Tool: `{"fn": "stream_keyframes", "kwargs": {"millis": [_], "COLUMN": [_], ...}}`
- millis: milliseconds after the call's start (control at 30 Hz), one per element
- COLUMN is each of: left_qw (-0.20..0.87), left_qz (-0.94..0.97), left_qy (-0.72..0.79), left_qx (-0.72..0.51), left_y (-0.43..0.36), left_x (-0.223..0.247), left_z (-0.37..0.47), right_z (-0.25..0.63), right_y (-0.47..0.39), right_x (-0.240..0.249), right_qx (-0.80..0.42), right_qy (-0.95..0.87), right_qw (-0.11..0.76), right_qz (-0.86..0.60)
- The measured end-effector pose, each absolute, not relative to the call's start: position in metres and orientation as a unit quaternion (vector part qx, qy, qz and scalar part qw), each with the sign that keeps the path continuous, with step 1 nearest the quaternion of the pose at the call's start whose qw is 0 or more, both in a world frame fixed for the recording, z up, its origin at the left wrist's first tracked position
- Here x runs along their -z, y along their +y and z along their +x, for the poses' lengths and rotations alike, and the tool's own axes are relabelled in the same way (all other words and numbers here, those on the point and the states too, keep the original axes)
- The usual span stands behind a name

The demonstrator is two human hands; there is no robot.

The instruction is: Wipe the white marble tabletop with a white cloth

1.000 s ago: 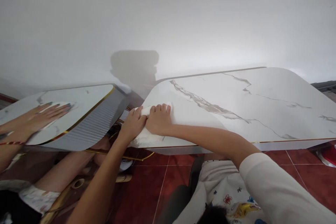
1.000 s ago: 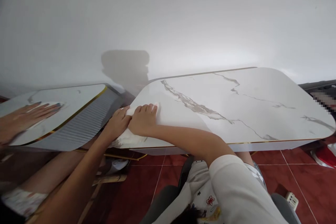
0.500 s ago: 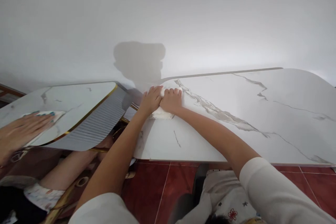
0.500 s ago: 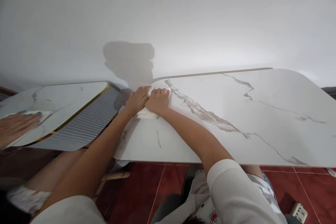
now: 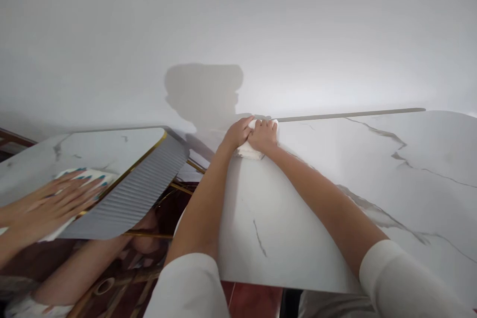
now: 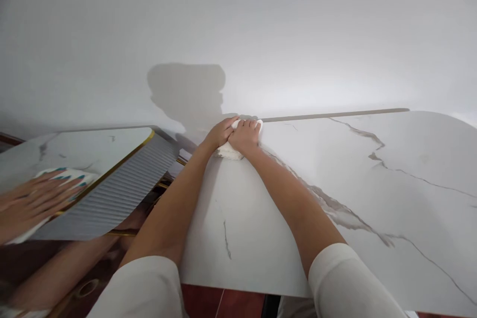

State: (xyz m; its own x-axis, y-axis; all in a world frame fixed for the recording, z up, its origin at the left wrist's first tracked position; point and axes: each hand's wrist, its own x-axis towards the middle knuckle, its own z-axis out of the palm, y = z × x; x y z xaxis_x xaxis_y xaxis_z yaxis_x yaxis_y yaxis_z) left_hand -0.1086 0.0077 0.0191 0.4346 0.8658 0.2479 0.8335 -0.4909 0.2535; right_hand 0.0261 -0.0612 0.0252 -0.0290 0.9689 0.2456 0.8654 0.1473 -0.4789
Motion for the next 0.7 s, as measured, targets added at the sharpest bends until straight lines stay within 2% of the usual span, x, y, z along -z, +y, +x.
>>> {"fn": "stream_keyframes", "kwargs": {"millis": [267, 533, 700], "left_qw": [0.027, -0.024, -0.043], "left_qz": [0.853, 0.876, 0.874], "left_qy": [0.479, 0.451, 0.46], "left_qx": [-0.205, -0.17, -0.151], "left_y": [0.018, -0.038, -0.089], "left_x": [-0.01, -0.016, -0.009], "left_z": [-0.112, -0.128, -0.153], "right_z": [0.026, 0.014, -0.002], "right_y": [-0.053, -0.104, -0.15], "right_x": [-0.024, -0.023, -0.031], "right_qx": [-0.079, -0.033, -0.03], "right_qy": [-0.717, -0.732, -0.784], "right_qw": [0.245, 0.251, 0.171], "right_qz": [-0.648, -0.633, -0.595]}}
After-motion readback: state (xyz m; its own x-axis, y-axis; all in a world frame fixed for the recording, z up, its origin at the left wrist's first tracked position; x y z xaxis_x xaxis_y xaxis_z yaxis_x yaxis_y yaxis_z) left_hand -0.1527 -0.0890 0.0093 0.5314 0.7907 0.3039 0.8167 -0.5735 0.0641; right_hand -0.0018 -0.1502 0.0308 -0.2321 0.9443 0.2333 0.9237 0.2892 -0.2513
